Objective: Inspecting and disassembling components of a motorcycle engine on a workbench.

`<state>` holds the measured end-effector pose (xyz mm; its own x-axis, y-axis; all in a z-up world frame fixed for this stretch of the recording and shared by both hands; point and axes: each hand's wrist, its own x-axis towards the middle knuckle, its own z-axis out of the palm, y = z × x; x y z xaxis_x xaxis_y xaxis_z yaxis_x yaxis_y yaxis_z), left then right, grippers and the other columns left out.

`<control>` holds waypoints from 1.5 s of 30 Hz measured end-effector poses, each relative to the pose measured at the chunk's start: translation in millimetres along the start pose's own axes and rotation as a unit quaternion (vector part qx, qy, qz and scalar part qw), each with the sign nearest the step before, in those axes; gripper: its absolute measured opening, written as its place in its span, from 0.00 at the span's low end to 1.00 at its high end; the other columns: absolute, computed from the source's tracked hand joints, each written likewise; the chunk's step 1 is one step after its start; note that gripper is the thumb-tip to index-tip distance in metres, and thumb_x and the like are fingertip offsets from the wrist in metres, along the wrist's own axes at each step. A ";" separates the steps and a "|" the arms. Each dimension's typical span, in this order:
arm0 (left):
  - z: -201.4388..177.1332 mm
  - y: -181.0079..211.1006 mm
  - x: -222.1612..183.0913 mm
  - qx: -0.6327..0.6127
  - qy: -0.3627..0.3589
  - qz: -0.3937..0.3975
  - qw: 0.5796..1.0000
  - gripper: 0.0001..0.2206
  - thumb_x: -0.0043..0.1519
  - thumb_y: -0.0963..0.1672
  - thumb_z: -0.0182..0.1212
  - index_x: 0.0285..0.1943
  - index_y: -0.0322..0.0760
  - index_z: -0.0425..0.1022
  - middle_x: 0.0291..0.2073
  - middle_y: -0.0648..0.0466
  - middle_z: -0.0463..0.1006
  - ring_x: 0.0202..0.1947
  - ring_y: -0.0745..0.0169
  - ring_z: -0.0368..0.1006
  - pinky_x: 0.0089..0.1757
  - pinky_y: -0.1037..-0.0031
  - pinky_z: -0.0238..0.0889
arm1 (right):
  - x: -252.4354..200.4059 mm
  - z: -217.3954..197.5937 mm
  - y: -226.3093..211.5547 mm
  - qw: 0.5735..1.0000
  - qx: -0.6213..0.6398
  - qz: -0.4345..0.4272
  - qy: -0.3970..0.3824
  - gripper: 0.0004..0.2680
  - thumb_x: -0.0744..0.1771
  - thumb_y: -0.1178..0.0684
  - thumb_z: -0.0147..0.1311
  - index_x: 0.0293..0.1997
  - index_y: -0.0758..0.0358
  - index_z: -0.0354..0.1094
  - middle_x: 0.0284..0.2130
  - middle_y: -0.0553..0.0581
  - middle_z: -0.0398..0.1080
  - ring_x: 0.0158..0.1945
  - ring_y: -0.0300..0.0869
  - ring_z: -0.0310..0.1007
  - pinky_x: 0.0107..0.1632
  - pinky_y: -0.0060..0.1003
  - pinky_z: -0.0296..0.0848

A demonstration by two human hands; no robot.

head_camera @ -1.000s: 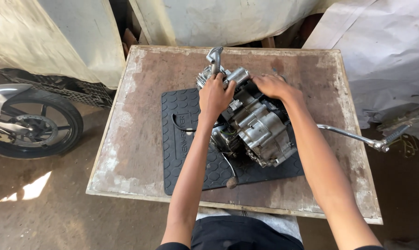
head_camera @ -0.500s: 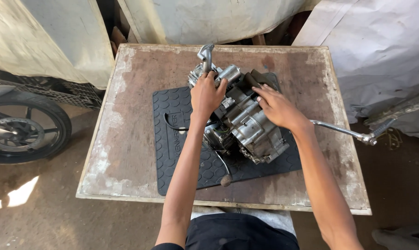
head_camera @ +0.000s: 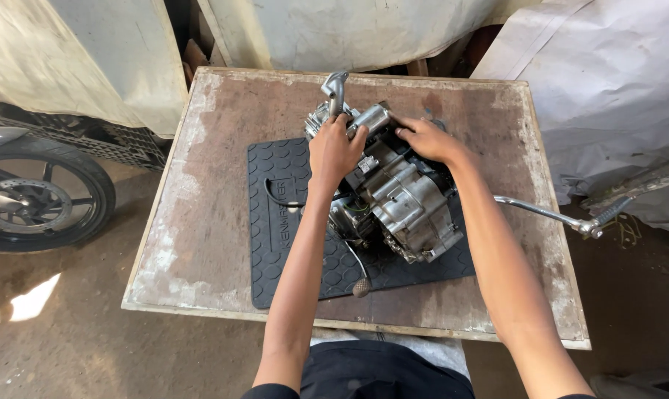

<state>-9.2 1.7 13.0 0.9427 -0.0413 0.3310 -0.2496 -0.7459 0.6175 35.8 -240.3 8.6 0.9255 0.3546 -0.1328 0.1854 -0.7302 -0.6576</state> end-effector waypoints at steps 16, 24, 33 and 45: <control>14.9 -9.8 4.5 -0.005 0.014 -0.001 1.000 0.22 0.67 0.55 0.51 0.55 0.34 0.77 0.42 0.42 0.78 0.48 0.35 0.79 0.43 0.44 0.75 | -68.4 14.8 -26.2 0.963 0.096 -0.089 0.237 0.14 0.67 0.61 0.48 0.54 0.52 0.80 0.34 0.63 0.78 0.45 0.61 0.78 0.48 0.58 0.77; 11.3 -6.1 2.8 0.001 -0.003 -0.002 1.000 0.24 0.69 0.54 0.47 0.58 0.32 0.74 0.45 0.39 0.77 0.52 0.35 0.78 0.45 0.43 0.75 | -72.5 13.3 -44.6 0.976 -0.053 -0.049 0.208 0.12 0.68 0.51 0.55 0.59 0.51 0.75 0.46 0.68 0.77 0.52 0.68 0.74 0.58 0.64 0.71; 23.1 -16.0 6.6 0.005 0.014 -0.003 1.000 0.24 0.67 0.56 0.50 0.55 0.34 0.76 0.43 0.41 0.77 0.50 0.35 0.78 0.42 0.43 0.76 | -33.7 6.3 -20.0 0.992 -0.107 -0.027 0.069 0.18 0.71 0.48 0.45 0.71 0.55 0.65 0.71 0.62 0.61 0.76 0.63 0.50 0.74 0.67 0.42; 13.5 -7.9 3.0 0.001 0.009 0.005 1.000 0.23 0.68 0.54 0.49 0.56 0.32 0.75 0.43 0.40 0.77 0.50 0.35 0.78 0.43 0.45 0.75 | -127.6 16.8 -67.9 0.974 -0.101 -0.044 0.196 0.10 0.72 0.52 0.46 0.56 0.58 0.73 0.54 0.66 0.75 0.64 0.60 0.69 0.66 0.59 0.66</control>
<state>-1.4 -1.5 -0.5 0.9358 -0.0364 0.3508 -0.2584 -0.7475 0.6119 -100.4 -226.2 57.8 0.9506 0.2001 0.2372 0.2949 -0.8207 -0.4895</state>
